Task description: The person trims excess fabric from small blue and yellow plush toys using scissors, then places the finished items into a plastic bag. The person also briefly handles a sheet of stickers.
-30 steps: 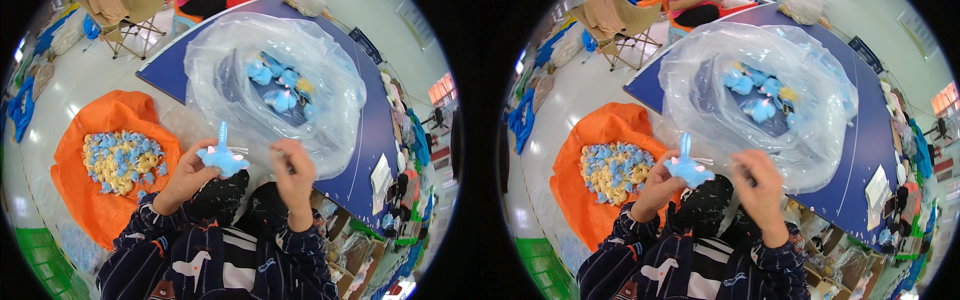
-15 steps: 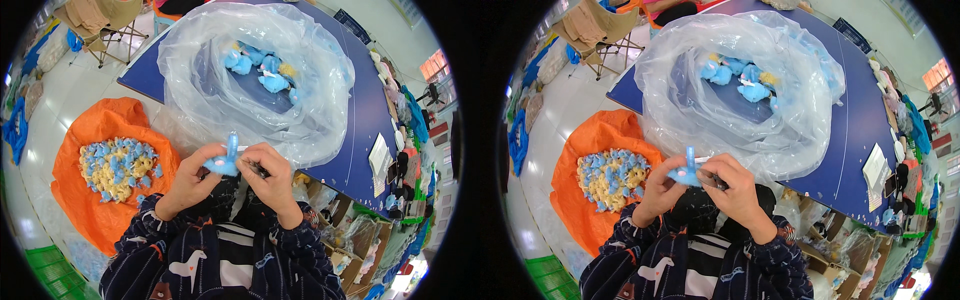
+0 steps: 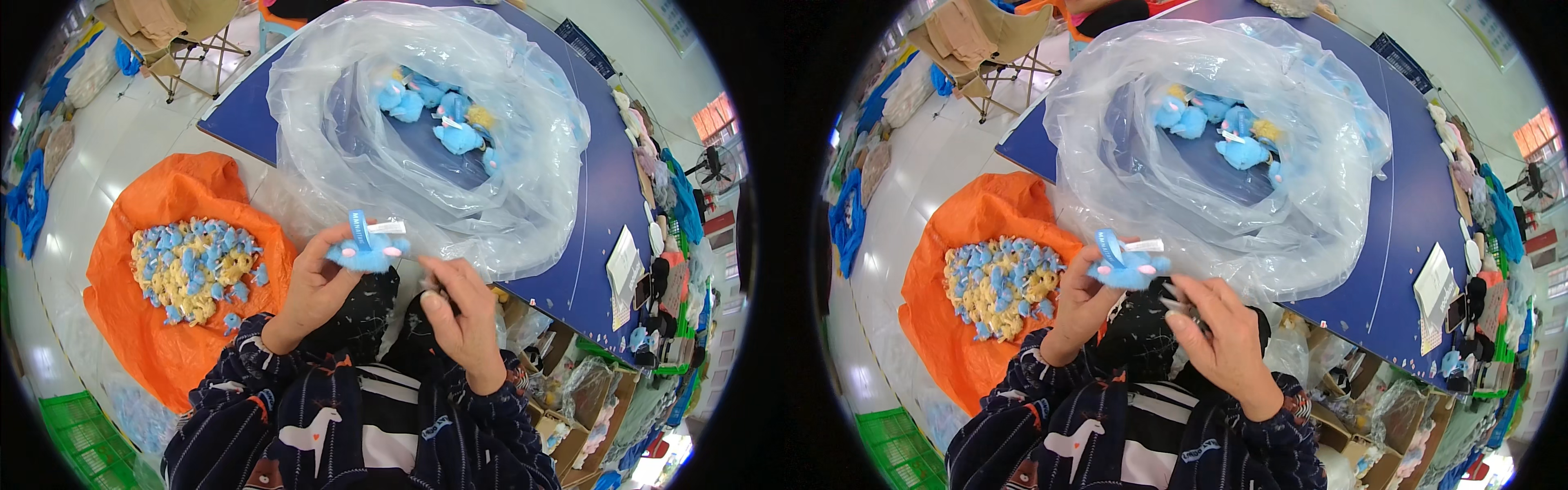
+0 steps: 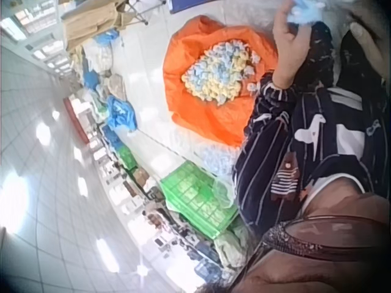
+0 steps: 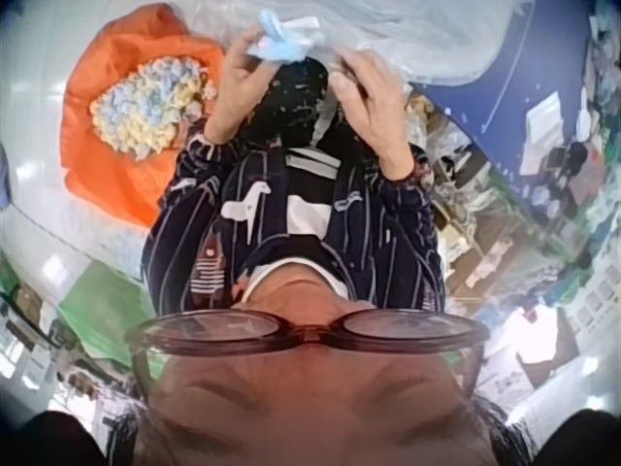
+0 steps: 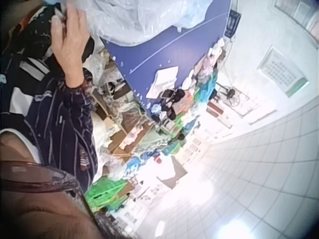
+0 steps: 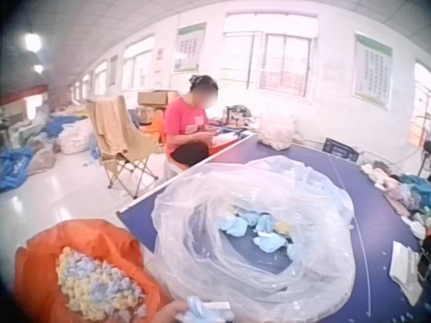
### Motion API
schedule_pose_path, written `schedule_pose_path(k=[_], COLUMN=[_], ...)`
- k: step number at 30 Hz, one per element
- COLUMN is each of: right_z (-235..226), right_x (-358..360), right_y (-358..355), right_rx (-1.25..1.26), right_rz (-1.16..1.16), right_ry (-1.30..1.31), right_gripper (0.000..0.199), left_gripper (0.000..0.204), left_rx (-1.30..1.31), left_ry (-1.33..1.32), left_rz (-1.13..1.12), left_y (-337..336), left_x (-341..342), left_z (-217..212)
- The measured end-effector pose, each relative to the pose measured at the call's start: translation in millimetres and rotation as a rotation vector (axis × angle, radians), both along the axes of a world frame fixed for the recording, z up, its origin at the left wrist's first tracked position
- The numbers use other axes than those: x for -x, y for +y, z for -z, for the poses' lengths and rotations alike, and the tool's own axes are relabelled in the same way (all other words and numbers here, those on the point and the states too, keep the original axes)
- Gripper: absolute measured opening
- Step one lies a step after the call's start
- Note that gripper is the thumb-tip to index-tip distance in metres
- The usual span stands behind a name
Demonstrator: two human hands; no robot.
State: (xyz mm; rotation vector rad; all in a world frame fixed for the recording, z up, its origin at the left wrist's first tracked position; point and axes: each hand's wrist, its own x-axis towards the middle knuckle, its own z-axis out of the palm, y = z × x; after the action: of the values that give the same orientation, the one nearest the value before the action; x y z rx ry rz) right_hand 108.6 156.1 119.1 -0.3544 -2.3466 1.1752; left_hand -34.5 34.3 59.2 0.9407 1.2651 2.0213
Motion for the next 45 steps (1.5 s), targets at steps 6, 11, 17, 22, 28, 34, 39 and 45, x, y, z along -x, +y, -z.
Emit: schedule_pose_path(k=[6, 11, 17, 22, 28, 34, 39, 45], right_z=[14, 12, 11, 17, 30, 31, 39, 27], right_x=[12, 16, 16, 18, 15, 12, 16, 17], right_y=[-17, -21, -21, -19, -16, -3, -4, 3], right_rx=[0.09, 0.07, 0.083, 0.121, 0.52, 0.496, 0.265, 0.629], right_rz=[0.053, 0.081, 0.086, 0.055, 0.023, 0.212, 0.102, 0.055], right_ry=[-0.018, -0.025, -0.019, -0.015, 0.013, 0.141, 0.079, 0.057], right_gripper=[0.025, 0.023, 0.021, 0.02, 0.021, 0.027, 0.017, 0.017], left_gripper=[0.034, 0.033, 0.033, 0.034, 0.034, 0.036, 0.037, 0.041], left_rx=[-0.071, -0.017, -0.009, 0.041, 0.016, 0.022, 0.115, 0.122], left_ry=[0.231, 0.408, 0.535, 0.58, 0.387, -0.034, -0.077, 0.056], left_rz=[-0.177, -0.265, -0.296, -0.305, -0.203, 0.004, 0.152, 0.35], left_y=[5, 3, 3, 0, 3, 2, -2, -8], left_x=[-5, -6, -6, -6, -6, -12, -8, 3], left_z=[9, 10, 11, 16, 16, 6, 4, 9])
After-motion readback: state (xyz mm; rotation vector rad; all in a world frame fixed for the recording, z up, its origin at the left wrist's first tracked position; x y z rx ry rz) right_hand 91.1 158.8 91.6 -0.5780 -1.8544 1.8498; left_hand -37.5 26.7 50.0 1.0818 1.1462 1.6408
